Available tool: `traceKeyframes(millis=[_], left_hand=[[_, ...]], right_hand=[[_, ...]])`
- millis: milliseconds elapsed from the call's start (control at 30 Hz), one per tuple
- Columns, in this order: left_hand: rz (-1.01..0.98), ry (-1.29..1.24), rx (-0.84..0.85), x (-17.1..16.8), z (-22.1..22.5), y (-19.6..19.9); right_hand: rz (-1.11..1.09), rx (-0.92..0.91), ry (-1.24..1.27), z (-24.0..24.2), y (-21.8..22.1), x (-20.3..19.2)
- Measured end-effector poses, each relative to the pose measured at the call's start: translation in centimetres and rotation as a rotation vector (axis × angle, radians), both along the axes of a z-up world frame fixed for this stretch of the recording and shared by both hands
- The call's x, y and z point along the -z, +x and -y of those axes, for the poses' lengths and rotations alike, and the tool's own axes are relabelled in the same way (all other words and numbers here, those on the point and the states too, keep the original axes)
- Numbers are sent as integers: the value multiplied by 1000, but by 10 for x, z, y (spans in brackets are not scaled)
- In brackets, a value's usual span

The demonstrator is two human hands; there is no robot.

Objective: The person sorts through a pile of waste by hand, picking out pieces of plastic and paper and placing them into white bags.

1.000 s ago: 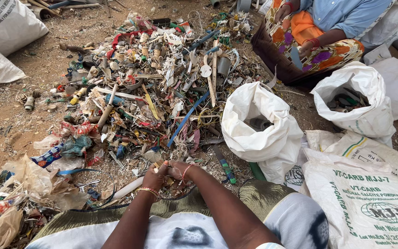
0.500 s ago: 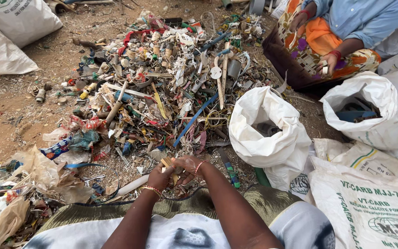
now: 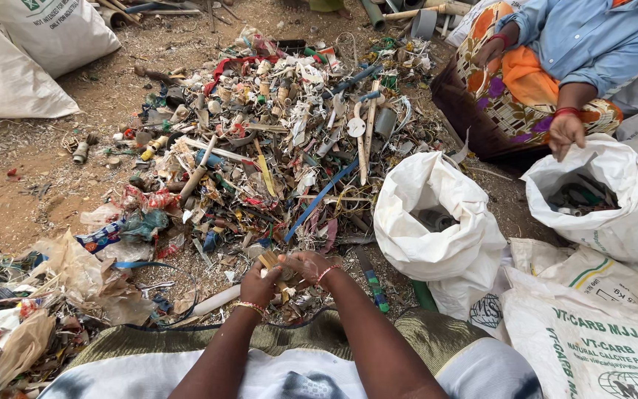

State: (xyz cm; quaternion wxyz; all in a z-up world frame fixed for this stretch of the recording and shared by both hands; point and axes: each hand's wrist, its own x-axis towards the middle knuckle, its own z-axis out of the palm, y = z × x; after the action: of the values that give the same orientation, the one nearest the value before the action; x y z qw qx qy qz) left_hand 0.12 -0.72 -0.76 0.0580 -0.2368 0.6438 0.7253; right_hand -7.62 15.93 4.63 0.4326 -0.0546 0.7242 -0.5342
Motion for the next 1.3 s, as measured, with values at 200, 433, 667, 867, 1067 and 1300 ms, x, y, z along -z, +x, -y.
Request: traceKeyframes(millis=[200, 433, 667, 867, 1067, 1300], left_hand=[[46, -9, -38, -12, -3, 2], [-33, 88, -10, 0, -5, -3], [-63, 87, 74, 3, -9, -4], [8, 29, 105, -10, -11, -2], [48, 34, 60, -19, -8, 2], [75, -45, 24, -17, -5, 0]], right_hand=[[63, 91, -24, 2, -2, 7], [-34, 57, -82, -5, -12, 54], [-33, 176, -99, 2, -12, 50], [-53, 151, 38, 2, 1, -1], [-41, 143, 70, 6, 5, -18], [-74, 75, 89, 6, 6, -22]])
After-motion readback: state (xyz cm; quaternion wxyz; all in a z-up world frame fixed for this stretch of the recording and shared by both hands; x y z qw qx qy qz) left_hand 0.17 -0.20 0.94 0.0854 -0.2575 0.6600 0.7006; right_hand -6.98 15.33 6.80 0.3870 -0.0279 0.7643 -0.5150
